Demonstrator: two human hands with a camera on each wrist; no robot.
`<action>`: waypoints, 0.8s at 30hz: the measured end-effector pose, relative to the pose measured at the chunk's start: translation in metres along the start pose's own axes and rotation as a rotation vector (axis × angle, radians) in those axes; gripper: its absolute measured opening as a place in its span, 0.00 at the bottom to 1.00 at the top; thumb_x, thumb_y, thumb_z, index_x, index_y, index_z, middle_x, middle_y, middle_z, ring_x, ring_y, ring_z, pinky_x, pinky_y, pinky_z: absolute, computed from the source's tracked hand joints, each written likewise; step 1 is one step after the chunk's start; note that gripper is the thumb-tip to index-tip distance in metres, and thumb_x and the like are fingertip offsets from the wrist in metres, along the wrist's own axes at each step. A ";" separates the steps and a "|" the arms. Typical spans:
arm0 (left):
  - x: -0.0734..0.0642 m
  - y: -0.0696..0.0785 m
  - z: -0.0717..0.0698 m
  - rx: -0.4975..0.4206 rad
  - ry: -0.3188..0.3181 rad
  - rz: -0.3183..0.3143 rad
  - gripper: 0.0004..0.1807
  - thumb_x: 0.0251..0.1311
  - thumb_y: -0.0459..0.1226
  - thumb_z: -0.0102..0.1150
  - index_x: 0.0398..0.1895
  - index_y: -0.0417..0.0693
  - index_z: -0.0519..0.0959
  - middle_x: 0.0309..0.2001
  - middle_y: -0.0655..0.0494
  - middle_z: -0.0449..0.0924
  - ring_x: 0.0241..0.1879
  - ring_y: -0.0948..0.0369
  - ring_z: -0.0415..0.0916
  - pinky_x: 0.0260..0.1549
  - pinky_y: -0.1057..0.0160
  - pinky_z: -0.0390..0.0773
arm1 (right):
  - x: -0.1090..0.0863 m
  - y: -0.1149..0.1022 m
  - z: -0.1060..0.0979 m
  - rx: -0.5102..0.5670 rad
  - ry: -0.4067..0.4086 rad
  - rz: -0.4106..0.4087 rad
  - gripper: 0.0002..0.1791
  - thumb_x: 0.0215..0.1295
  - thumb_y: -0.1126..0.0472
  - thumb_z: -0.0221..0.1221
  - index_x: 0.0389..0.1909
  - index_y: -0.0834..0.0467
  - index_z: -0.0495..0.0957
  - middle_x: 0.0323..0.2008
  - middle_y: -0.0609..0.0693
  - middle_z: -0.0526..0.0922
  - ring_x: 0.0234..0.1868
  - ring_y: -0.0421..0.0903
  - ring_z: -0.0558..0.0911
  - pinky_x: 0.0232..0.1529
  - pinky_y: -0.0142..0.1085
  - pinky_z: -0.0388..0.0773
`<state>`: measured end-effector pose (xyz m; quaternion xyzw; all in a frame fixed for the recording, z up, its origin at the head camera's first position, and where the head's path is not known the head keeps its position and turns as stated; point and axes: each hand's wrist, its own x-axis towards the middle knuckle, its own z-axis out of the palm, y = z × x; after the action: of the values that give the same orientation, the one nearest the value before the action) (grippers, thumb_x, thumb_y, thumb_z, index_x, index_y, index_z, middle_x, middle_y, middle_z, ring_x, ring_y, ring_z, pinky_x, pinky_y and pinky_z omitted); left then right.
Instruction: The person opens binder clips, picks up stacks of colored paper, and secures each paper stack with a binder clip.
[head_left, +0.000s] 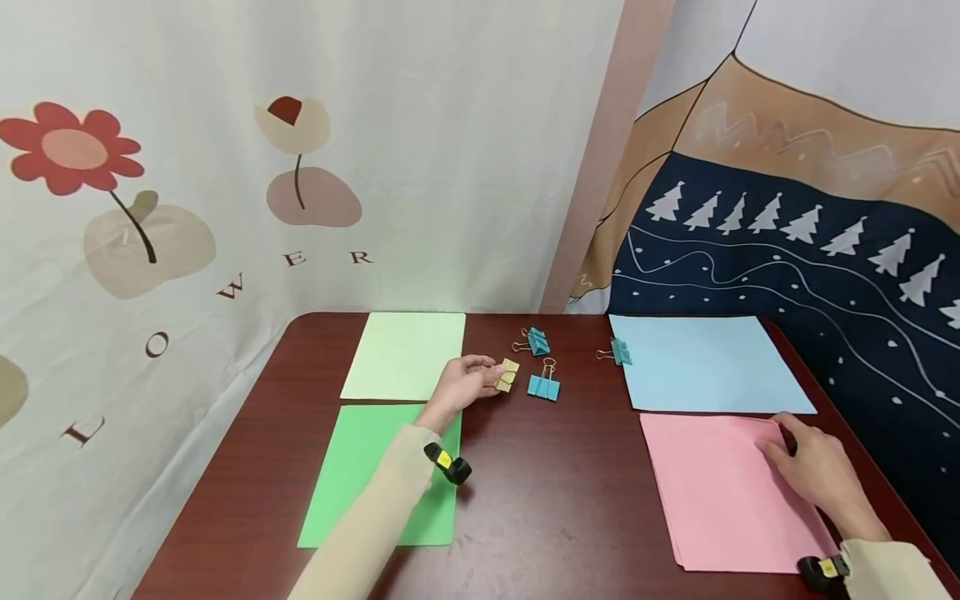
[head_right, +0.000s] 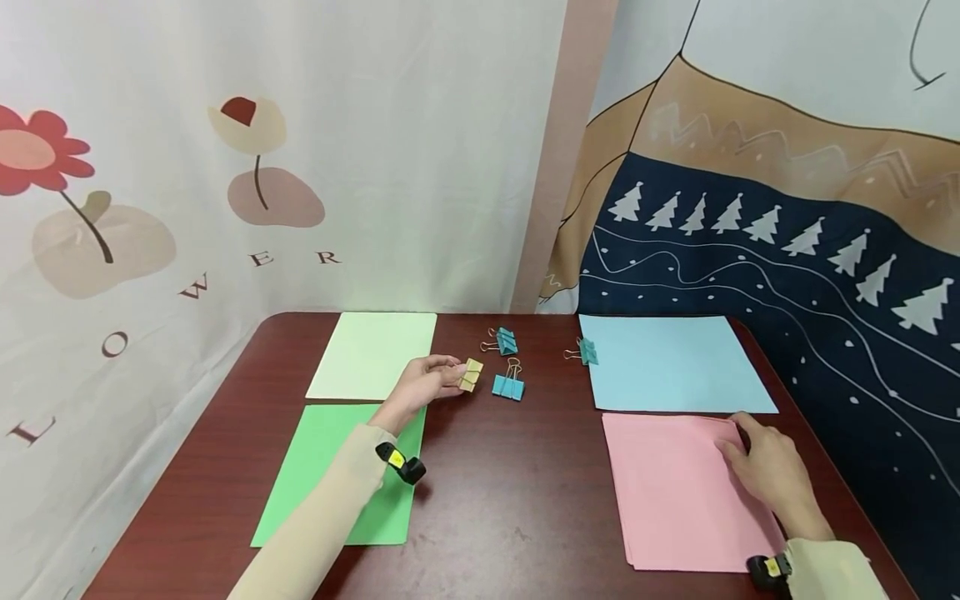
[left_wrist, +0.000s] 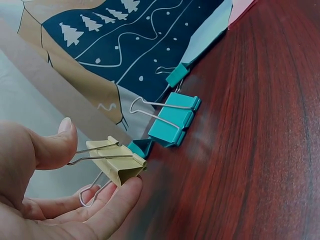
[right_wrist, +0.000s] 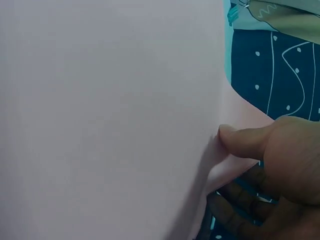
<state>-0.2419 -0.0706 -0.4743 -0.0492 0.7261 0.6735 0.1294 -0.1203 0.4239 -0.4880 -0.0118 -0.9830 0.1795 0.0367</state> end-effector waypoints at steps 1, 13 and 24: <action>0.000 0.000 0.000 -0.001 0.000 -0.001 0.24 0.67 0.40 0.67 0.60 0.35 0.76 0.50 0.43 0.82 0.40 0.59 0.86 0.44 0.61 0.88 | 0.000 0.000 0.000 0.000 0.000 -0.007 0.20 0.71 0.60 0.61 0.57 0.67 0.71 0.20 0.51 0.66 0.24 0.48 0.67 0.26 0.39 0.62; -0.005 0.002 0.002 -0.022 0.036 -0.004 0.19 0.67 0.39 0.67 0.54 0.35 0.78 0.45 0.44 0.83 0.38 0.59 0.86 0.43 0.60 0.88 | -0.006 0.011 -0.010 0.234 0.053 -0.005 0.14 0.76 0.51 0.58 0.39 0.58 0.72 0.19 0.40 0.61 0.21 0.35 0.59 0.22 0.34 0.54; -0.015 0.004 0.007 -0.051 0.060 0.026 0.15 0.70 0.37 0.63 0.52 0.34 0.80 0.45 0.41 0.84 0.37 0.57 0.87 0.43 0.58 0.88 | -0.004 -0.002 -0.019 0.503 0.105 0.109 0.21 0.77 0.49 0.57 0.28 0.59 0.64 0.21 0.39 0.58 0.21 0.43 0.64 0.20 0.39 0.58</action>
<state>-0.2277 -0.0649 -0.4667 -0.0632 0.7127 0.6918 0.0974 -0.1148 0.4282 -0.4700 -0.0646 -0.9022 0.4190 0.0795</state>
